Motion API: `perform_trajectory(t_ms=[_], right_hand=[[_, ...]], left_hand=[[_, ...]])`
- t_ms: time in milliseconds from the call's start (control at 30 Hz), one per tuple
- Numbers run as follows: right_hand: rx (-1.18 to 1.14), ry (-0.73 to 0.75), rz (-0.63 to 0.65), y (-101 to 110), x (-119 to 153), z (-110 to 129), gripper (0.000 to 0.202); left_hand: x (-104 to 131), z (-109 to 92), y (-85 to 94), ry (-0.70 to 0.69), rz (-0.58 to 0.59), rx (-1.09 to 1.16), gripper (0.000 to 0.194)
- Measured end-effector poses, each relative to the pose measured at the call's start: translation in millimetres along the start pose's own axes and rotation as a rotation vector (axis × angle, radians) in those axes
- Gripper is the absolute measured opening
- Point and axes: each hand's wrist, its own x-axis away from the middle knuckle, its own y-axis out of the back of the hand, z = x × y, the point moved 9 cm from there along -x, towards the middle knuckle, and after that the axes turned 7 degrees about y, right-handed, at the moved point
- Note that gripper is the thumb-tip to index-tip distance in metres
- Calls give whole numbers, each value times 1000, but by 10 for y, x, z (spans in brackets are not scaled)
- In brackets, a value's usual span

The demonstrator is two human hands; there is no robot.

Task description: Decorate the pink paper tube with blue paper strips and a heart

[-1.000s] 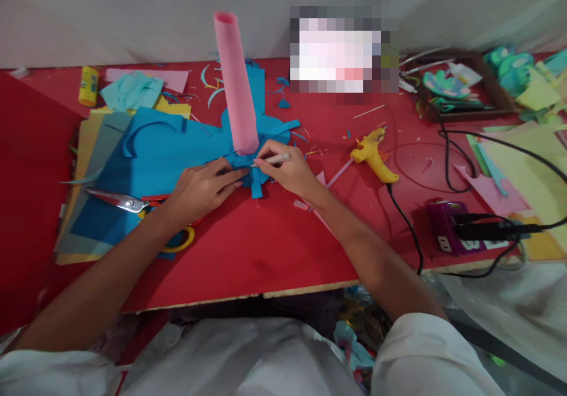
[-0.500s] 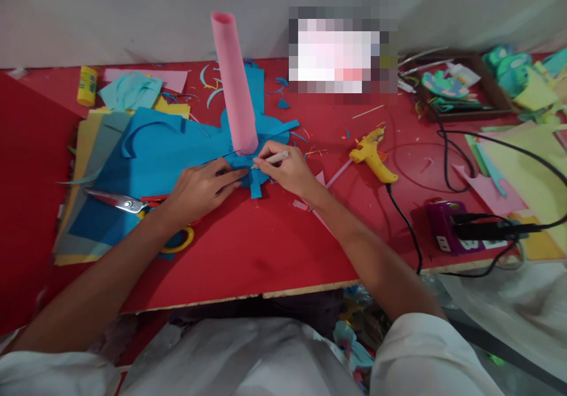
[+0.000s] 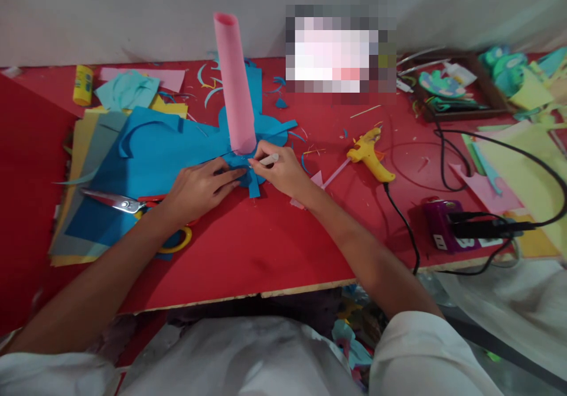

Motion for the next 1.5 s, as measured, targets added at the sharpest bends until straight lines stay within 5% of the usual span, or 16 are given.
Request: perform_trajectory(t_ms=[300,467,1500], right_hand=[[-209,-56,-13,32,37,-111,42],[-106,102,-1,69,-3,40,33],[135,16,-38,4,5,15,16]], left_hand=[[1,-3,7,-1,8,-7,37],[1,0,4,8,16,4,38],[5,-2,-7,-21,7,3,39]])
